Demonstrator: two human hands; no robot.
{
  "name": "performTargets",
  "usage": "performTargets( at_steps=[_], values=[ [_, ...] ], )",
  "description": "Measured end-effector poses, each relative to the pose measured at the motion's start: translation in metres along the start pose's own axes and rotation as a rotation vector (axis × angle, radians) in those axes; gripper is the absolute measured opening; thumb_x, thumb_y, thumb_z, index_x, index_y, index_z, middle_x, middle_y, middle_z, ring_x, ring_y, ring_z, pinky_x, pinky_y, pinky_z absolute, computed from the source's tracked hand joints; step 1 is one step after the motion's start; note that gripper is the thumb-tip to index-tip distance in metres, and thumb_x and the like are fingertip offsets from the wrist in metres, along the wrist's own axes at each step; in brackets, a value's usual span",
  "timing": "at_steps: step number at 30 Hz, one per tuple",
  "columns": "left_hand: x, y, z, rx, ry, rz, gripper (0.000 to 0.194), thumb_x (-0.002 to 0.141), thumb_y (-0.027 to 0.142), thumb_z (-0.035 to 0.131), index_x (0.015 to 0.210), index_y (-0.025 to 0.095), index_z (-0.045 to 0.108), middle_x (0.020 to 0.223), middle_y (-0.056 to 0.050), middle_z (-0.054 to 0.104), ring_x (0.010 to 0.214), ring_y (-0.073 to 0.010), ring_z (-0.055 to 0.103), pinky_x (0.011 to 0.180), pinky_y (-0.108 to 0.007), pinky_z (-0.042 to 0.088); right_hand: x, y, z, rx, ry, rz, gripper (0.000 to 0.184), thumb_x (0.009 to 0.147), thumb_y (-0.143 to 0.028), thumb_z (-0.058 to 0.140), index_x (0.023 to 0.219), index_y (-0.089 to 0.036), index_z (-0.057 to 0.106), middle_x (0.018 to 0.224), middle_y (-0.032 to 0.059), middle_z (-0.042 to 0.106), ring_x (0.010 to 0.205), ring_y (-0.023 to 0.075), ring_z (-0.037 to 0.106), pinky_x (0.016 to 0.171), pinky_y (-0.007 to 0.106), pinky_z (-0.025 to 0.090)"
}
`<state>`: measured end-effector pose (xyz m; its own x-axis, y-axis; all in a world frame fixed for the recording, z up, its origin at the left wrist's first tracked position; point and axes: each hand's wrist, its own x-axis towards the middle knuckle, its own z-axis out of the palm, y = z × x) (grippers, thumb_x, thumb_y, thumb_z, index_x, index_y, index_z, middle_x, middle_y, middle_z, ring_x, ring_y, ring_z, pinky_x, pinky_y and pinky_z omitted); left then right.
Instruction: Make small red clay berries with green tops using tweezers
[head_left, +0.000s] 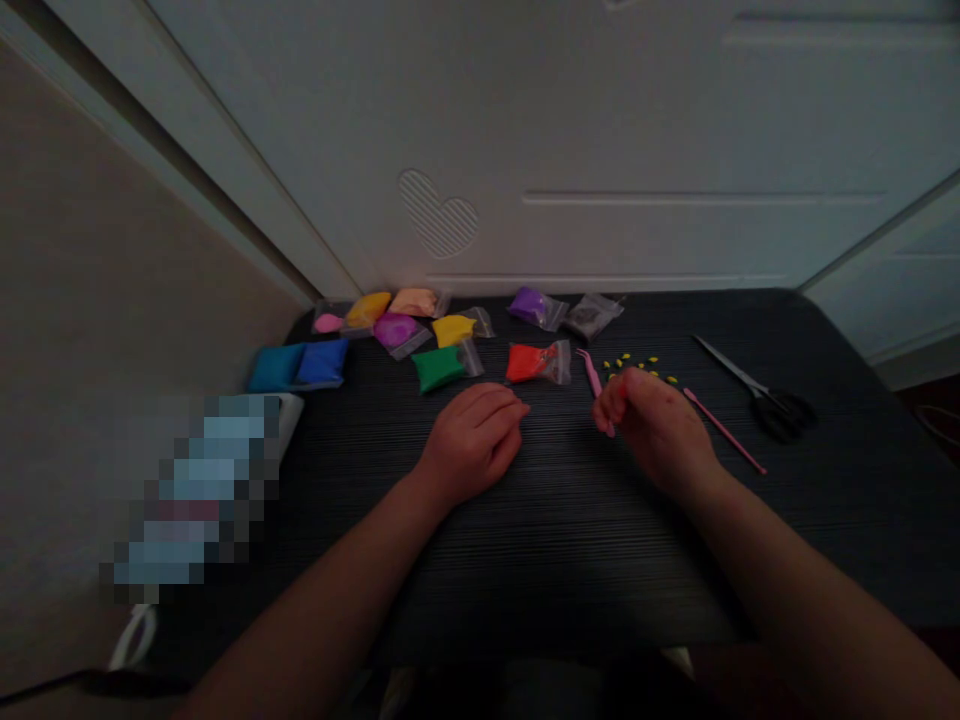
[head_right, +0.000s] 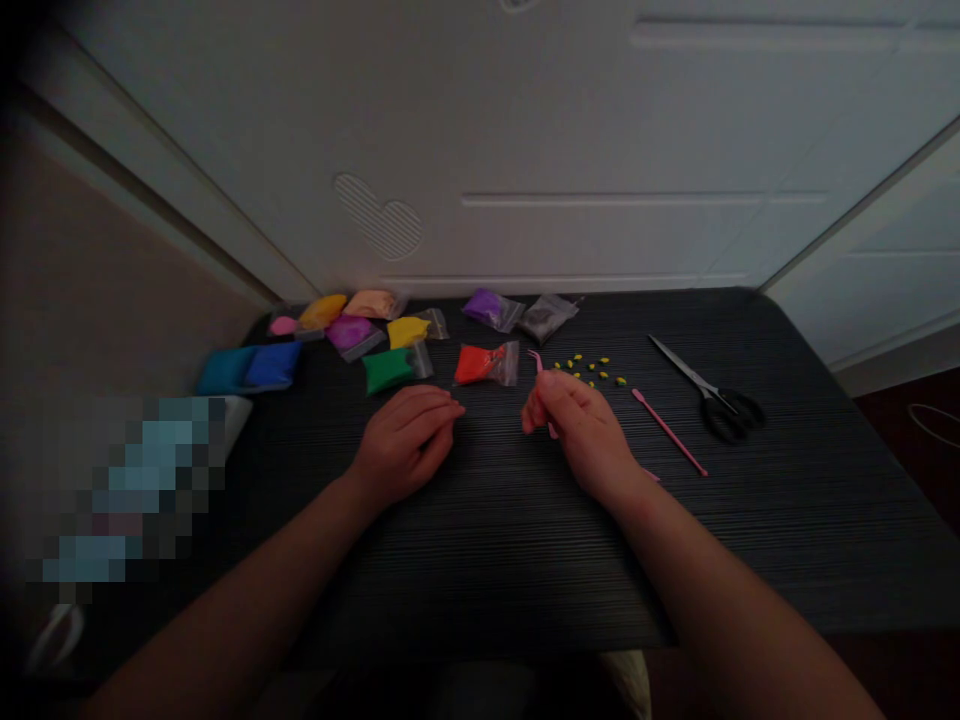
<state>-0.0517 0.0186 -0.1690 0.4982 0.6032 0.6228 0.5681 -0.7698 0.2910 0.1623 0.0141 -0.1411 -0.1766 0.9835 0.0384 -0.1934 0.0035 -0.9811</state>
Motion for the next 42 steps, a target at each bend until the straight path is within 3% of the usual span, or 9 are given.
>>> performTargets(
  at_steps=[4,9,12,18,22,26,34,39,42],
  values=[
    [0.0001,0.0004,-0.0003,0.004,-0.010,-0.011,0.024,0.075,0.010,0.052,0.097,0.017,0.060,0.094,-0.008,0.063,0.093,-0.0191,0.056,0.084,-0.039,0.048,-0.0015,0.0005,0.0003,-0.051,-0.019,0.027,0.008,0.076,-0.027,0.060,0.081,-0.021,0.058,0.070,-0.0027,0.057,0.065,0.0093,0.052,0.057,0.022,0.034],
    [0.0005,-0.0002,-0.0003,0.002,-0.013,-0.008,0.024,0.075,0.010,0.053,0.097,0.016,0.060,0.094,-0.008,0.063,0.094,-0.0189,0.055,0.085,-0.038,0.048,-0.0024,0.0012,0.0021,-0.096,-0.035,0.054,0.017,0.080,-0.028,0.055,0.096,-0.024,0.058,0.082,-0.0013,0.059,0.074,0.0105,0.056,0.058,0.022,0.036],
    [0.0007,-0.0002,-0.0001,-0.003,-0.003,-0.003,0.025,0.075,0.010,0.052,0.097,0.016,0.059,0.094,-0.008,0.063,0.093,-0.0186,0.055,0.084,-0.038,0.048,-0.0015,0.0025,0.0018,-0.192,-0.035,0.026,0.017,0.083,-0.035,0.049,0.084,-0.021,0.058,0.072,-0.0012,0.057,0.069,0.0110,0.053,0.061,0.024,0.037],
    [0.0007,0.0003,-0.0006,0.002,-0.009,-0.003,0.024,0.074,0.009,0.053,0.097,0.014,0.060,0.094,-0.008,0.063,0.093,-0.0183,0.055,0.085,-0.037,0.047,-0.0004,0.0039,-0.0004,-0.231,-0.056,-0.022,0.041,0.086,-0.042,0.039,0.055,-0.018,0.050,0.058,-0.0004,0.050,0.060,0.0122,0.048,0.062,0.028,0.037],
    [0.0007,0.0003,-0.0008,0.011,-0.010,0.002,0.024,0.073,0.008,0.054,0.096,0.013,0.060,0.093,-0.008,0.063,0.094,-0.0183,0.055,0.086,-0.037,0.047,-0.0018,0.0025,0.0006,-0.223,-0.047,0.019,0.018,0.081,-0.035,0.052,0.082,-0.020,0.063,0.075,0.0001,0.060,0.072,0.0122,0.054,0.069,0.027,0.041],
    [0.0010,0.0008,-0.0009,0.010,-0.004,0.003,0.024,0.074,0.009,0.053,0.096,0.015,0.060,0.093,-0.008,0.063,0.093,-0.0181,0.055,0.085,-0.037,0.048,-0.0032,0.0009,0.0028,-0.164,-0.039,0.037,0.022,0.079,-0.029,0.055,0.100,-0.025,0.060,0.090,0.0009,0.062,0.081,0.0124,0.057,0.073,0.027,0.043],
    [0.0005,0.0005,-0.0004,0.007,-0.006,-0.006,0.024,0.075,0.010,0.053,0.097,0.016,0.060,0.093,-0.008,0.063,0.094,-0.0189,0.055,0.084,-0.039,0.048,-0.0032,-0.0053,0.0038,-0.271,-0.035,-0.006,0.011,0.075,-0.031,0.060,0.081,-0.022,0.059,0.069,-0.0031,0.052,0.064,0.0087,0.047,0.061,0.023,0.037],
    [-0.0001,-0.0004,0.0000,0.002,-0.012,-0.011,0.025,0.075,0.010,0.052,0.098,0.017,0.059,0.094,-0.008,0.063,0.094,-0.0191,0.055,0.084,-0.039,0.048,-0.0030,-0.0023,0.0017,-0.273,-0.073,-0.013,0.036,0.088,-0.041,0.036,0.066,-0.018,0.053,0.057,-0.0016,0.049,0.057,0.0103,0.045,0.059,0.026,0.035],
    [0.0002,-0.0006,-0.0002,0.002,-0.005,0.002,0.024,0.074,0.010,0.053,0.097,0.015,0.060,0.093,-0.008,0.063,0.093,-0.0188,0.055,0.085,-0.038,0.048,-0.0034,-0.0017,0.0016,-0.246,-0.041,-0.016,0.032,0.086,-0.040,0.042,0.066,-0.019,0.054,0.058,-0.0018,0.052,0.058,0.0101,0.046,0.059,0.026,0.036]
  ],
)
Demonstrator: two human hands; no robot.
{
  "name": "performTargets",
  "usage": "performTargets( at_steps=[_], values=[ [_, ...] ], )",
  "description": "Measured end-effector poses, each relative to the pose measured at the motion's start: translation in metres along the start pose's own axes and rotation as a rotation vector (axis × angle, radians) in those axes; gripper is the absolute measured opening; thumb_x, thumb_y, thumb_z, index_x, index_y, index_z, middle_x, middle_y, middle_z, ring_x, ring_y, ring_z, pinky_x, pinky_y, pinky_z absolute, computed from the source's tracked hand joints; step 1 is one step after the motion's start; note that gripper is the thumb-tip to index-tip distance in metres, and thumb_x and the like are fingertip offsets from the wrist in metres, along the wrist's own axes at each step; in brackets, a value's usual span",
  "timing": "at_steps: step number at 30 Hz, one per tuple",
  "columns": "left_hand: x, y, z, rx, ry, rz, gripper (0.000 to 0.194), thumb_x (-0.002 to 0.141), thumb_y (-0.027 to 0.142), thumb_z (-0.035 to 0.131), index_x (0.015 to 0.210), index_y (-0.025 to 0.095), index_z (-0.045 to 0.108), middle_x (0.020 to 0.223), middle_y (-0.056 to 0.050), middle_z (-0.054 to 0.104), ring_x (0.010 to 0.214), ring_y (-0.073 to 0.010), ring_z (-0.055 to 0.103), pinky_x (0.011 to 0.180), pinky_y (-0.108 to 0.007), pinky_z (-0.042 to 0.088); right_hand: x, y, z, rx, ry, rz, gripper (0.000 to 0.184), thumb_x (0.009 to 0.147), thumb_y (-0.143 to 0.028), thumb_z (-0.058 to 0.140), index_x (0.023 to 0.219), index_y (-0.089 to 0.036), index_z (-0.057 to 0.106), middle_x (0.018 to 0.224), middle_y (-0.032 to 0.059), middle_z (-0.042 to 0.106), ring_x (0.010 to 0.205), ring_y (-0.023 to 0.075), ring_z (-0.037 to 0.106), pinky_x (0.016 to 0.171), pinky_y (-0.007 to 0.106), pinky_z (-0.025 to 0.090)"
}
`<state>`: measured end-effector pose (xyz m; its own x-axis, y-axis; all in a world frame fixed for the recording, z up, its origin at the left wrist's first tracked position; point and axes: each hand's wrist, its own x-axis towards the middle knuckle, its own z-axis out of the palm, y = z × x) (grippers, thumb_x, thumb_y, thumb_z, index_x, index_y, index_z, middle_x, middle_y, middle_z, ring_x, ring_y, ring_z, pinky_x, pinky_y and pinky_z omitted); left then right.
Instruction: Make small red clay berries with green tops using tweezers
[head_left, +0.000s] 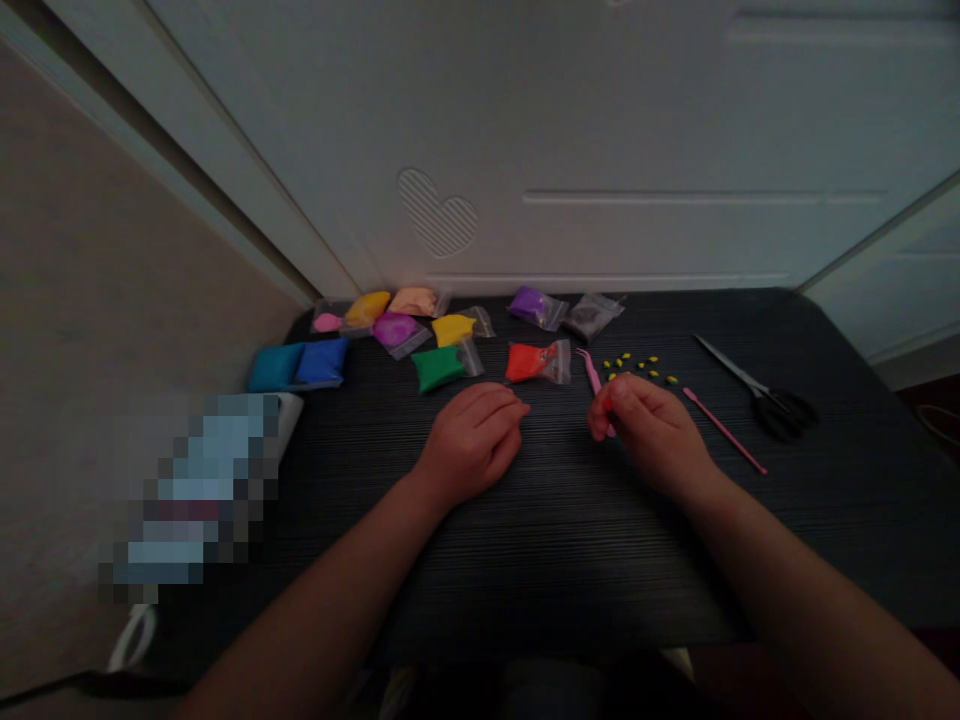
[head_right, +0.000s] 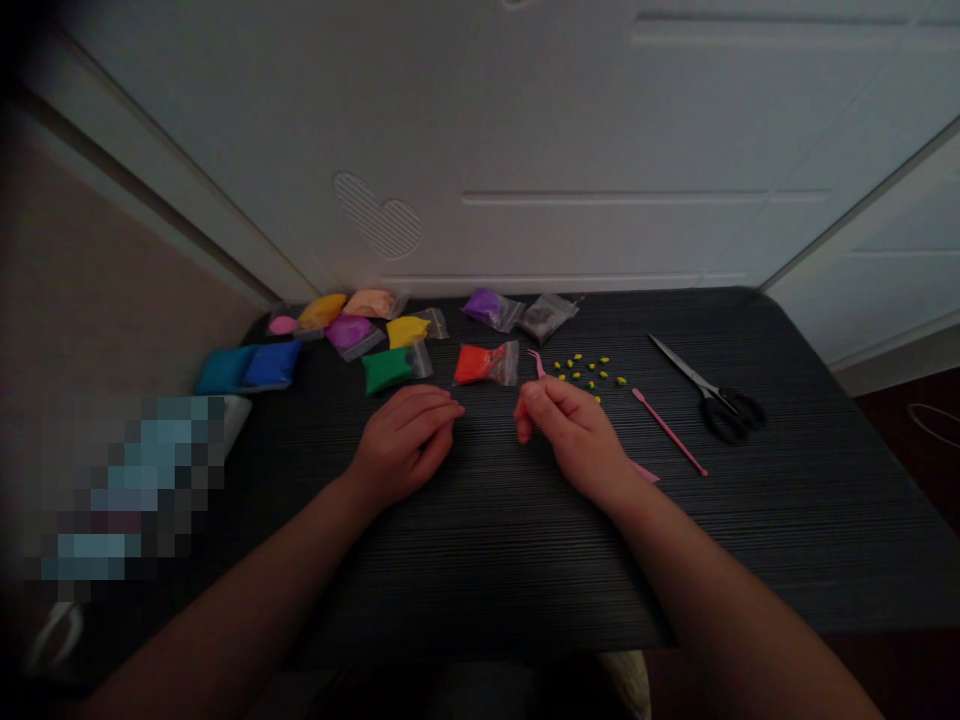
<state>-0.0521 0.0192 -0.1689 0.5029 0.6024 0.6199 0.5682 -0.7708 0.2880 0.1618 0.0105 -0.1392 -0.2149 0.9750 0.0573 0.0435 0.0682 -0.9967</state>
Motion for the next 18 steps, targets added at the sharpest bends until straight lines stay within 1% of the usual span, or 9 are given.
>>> performTargets(
  at_steps=[3,4,7,10,12,15,18],
  values=[
    [0.0000,0.0000,-0.0001,0.002,-0.004,0.001,0.024,0.074,0.010,0.053,0.097,0.015,0.060,0.093,-0.008,0.064,0.094,-0.0190,0.056,0.085,-0.038,0.048,-0.0004,-0.0021,0.0002,-0.012,0.003,0.003,0.013,0.079,-0.034,0.055,0.079,-0.021,0.060,0.070,-0.0015,0.059,0.066,0.0105,0.051,0.064,0.025,0.039],
    [-0.0002,0.0001,-0.0001,0.004,-0.006,-0.001,0.024,0.074,0.010,0.053,0.097,0.016,0.060,0.093,-0.008,0.064,0.094,-0.0192,0.056,0.084,-0.039,0.048,-0.0005,-0.0031,0.0002,-0.020,-0.003,-0.005,0.011,0.077,-0.031,0.059,0.082,-0.023,0.061,0.076,-0.0011,0.060,0.070,0.0112,0.053,0.067,0.026,0.041],
    [-0.0007,0.0004,0.0000,0.003,-0.007,-0.010,0.025,0.075,0.010,0.052,0.097,0.016,0.060,0.094,-0.008,0.064,0.093,-0.0193,0.056,0.084,-0.039,0.048,-0.0002,-0.0052,-0.0003,-0.069,-0.024,-0.078,0.011,0.074,-0.026,0.062,0.085,-0.025,0.065,0.089,0.0005,0.059,0.086,0.0135,0.053,0.079,0.028,0.041],
    [-0.0010,0.0006,0.0000,-0.006,-0.008,-0.015,0.025,0.075,0.011,0.052,0.098,0.017,0.060,0.094,-0.008,0.064,0.093,-0.0194,0.056,0.084,-0.039,0.048,0.0001,-0.0053,-0.0015,-0.126,-0.028,-0.130,0.014,0.076,-0.026,0.060,0.088,-0.026,0.066,0.095,0.0015,0.056,0.093,0.0144,0.051,0.085,0.030,0.040],
    [-0.0009,0.0006,0.0000,-0.004,-0.007,-0.016,0.024,0.075,0.011,0.052,0.098,0.017,0.060,0.094,-0.008,0.064,0.094,-0.0196,0.056,0.084,-0.040,0.048,0.0000,-0.0043,-0.0019,-0.145,-0.028,-0.111,0.019,0.079,-0.027,0.056,0.096,-0.027,0.064,0.096,0.0019,0.056,0.091,0.0141,0.052,0.083,0.031,0.040],
    [-0.0006,0.0005,-0.0001,0.000,-0.011,-0.016,0.024,0.075,0.011,0.052,0.097,0.017,0.060,0.094,-0.008,0.064,0.094,-0.0198,0.056,0.085,-0.040,0.048,-0.0006,-0.0027,-0.0012,-0.114,-0.032,-0.052,0.027,0.085,-0.031,0.046,0.110,-0.026,0.057,0.091,0.0017,0.058,0.081,0.0121,0.054,0.074,0.029,0.043],
    [-0.0004,0.0005,-0.0001,0.000,-0.015,-0.016,0.025,0.075,0.010,0.053,0.097,0.016,0.060,0.094,-0.008,0.064,0.094,-0.0196,0.056,0.085,-0.039,0.048,-0.0013,-0.0025,0.0007,-0.042,-0.046,-0.033,0.028,0.088,-0.032,0.039,0.112,-0.024,0.053,0.085,0.0006,0.058,0.074,0.0100,0.054,0.067,0.025,0.042]
  ],
)
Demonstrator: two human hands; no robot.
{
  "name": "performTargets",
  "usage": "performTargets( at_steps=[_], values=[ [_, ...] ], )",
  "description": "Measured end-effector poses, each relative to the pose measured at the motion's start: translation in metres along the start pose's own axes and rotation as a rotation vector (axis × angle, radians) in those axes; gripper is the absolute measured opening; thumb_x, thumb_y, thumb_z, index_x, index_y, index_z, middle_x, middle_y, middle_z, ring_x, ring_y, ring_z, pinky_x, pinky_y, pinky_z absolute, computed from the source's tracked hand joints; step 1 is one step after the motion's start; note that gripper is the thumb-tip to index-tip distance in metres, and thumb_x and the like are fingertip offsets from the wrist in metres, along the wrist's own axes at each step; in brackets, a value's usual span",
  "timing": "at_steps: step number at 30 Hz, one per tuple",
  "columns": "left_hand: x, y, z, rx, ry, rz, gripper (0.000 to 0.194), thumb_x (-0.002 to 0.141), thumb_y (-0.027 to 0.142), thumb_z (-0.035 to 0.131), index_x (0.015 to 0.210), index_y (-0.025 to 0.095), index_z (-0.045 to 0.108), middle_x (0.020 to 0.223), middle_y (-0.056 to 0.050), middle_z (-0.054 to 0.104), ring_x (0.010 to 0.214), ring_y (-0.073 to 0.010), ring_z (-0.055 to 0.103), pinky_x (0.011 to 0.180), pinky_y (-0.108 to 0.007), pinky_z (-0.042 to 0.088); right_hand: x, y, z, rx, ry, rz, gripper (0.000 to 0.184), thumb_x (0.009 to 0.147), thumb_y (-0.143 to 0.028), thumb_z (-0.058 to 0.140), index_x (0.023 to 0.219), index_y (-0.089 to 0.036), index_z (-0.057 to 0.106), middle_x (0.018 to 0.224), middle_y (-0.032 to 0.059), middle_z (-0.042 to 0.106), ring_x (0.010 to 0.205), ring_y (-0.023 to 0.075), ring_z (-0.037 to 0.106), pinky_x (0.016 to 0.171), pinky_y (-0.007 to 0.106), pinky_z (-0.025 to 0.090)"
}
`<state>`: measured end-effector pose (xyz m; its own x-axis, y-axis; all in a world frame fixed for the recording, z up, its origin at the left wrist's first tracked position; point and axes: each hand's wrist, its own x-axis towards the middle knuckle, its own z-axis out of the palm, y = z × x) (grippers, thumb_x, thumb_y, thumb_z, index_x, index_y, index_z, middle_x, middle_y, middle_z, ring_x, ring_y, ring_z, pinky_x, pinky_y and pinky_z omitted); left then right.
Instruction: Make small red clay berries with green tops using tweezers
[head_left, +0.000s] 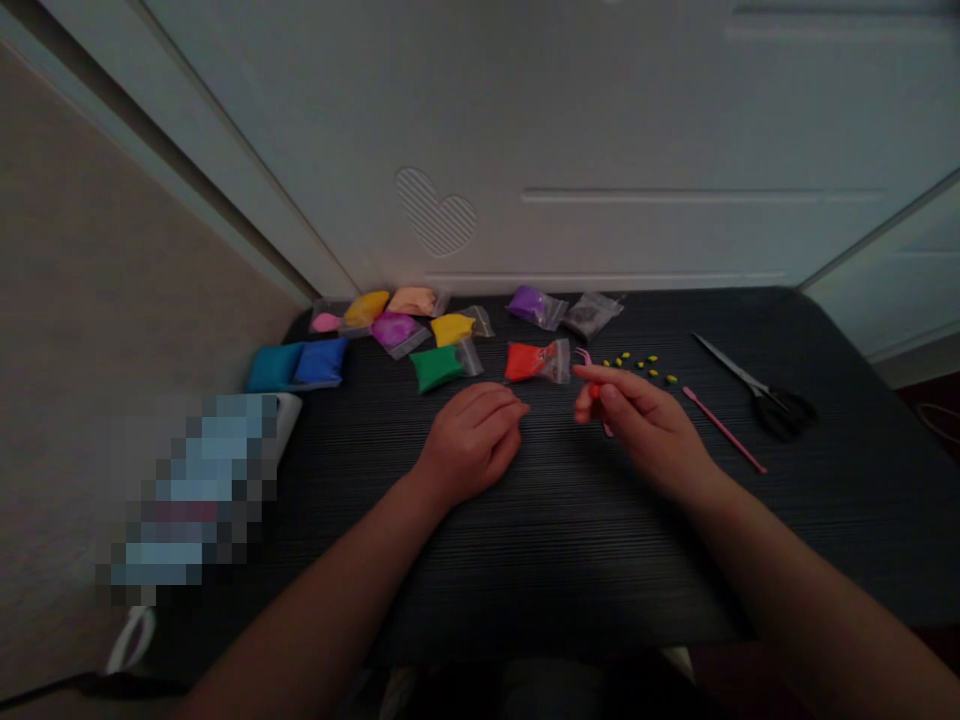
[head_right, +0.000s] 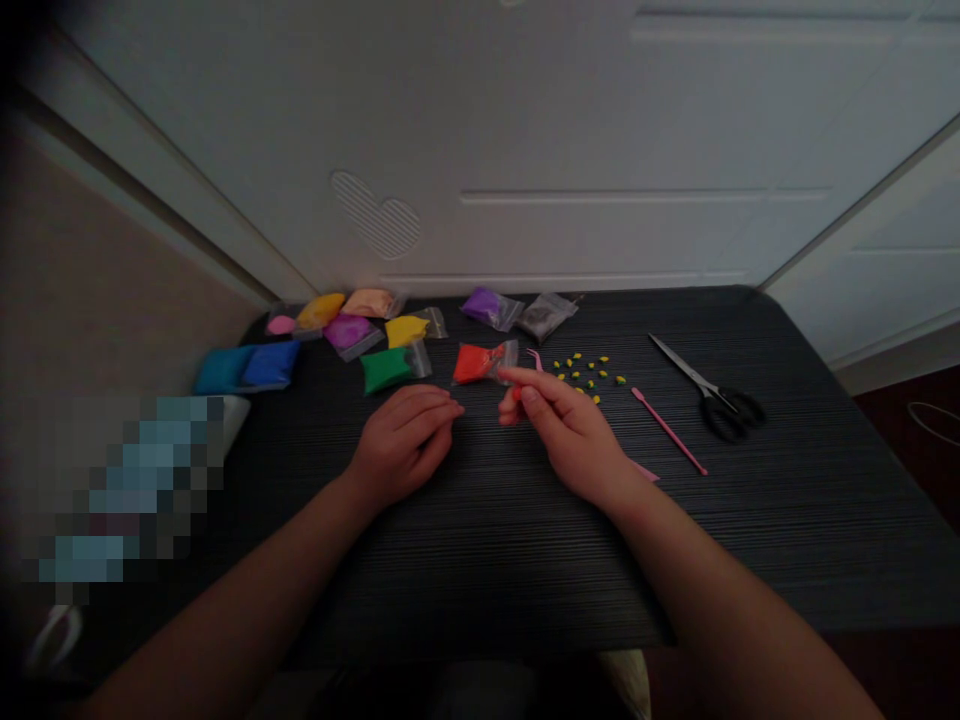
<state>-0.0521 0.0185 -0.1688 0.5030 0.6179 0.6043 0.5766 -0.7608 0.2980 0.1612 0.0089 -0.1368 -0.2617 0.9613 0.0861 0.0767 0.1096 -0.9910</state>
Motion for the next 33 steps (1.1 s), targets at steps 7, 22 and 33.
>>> performTargets(
  at_steps=[7,22,33],
  values=[
    [0.0001,0.0004,-0.0004,-0.005,0.011,0.006,0.025,0.074,0.009,0.054,0.097,0.015,0.060,0.094,-0.008,0.064,0.094,-0.0189,0.055,0.086,-0.038,0.047,-0.0003,-0.0044,0.0015,0.016,0.026,0.042,0.014,0.075,-0.028,0.061,0.088,-0.023,0.058,0.076,-0.0013,0.057,0.070,0.0103,0.053,0.066,0.024,0.043],
    [0.0007,0.0006,-0.0006,-0.003,0.010,0.013,0.024,0.074,0.008,0.054,0.096,0.013,0.060,0.092,-0.008,0.063,0.093,-0.0178,0.054,0.087,-0.037,0.047,-0.0012,-0.0016,-0.0015,-0.060,-0.045,-0.004,0.032,0.086,-0.039,0.042,0.065,-0.017,0.051,0.063,-0.0018,0.051,0.063,0.0094,0.047,0.063,0.024,0.036],
    [0.0032,0.0028,-0.0014,-0.054,0.048,-0.044,0.025,0.074,0.008,0.052,0.098,0.013,0.060,0.093,-0.009,0.063,0.092,-0.0176,0.055,0.086,-0.036,0.046,-0.0042,-0.0041,0.0015,-0.236,-0.019,-0.052,0.022,0.081,-0.029,0.053,0.103,-0.025,0.057,0.089,-0.0009,0.060,0.080,0.0093,0.055,0.073,0.022,0.041]
  ],
)
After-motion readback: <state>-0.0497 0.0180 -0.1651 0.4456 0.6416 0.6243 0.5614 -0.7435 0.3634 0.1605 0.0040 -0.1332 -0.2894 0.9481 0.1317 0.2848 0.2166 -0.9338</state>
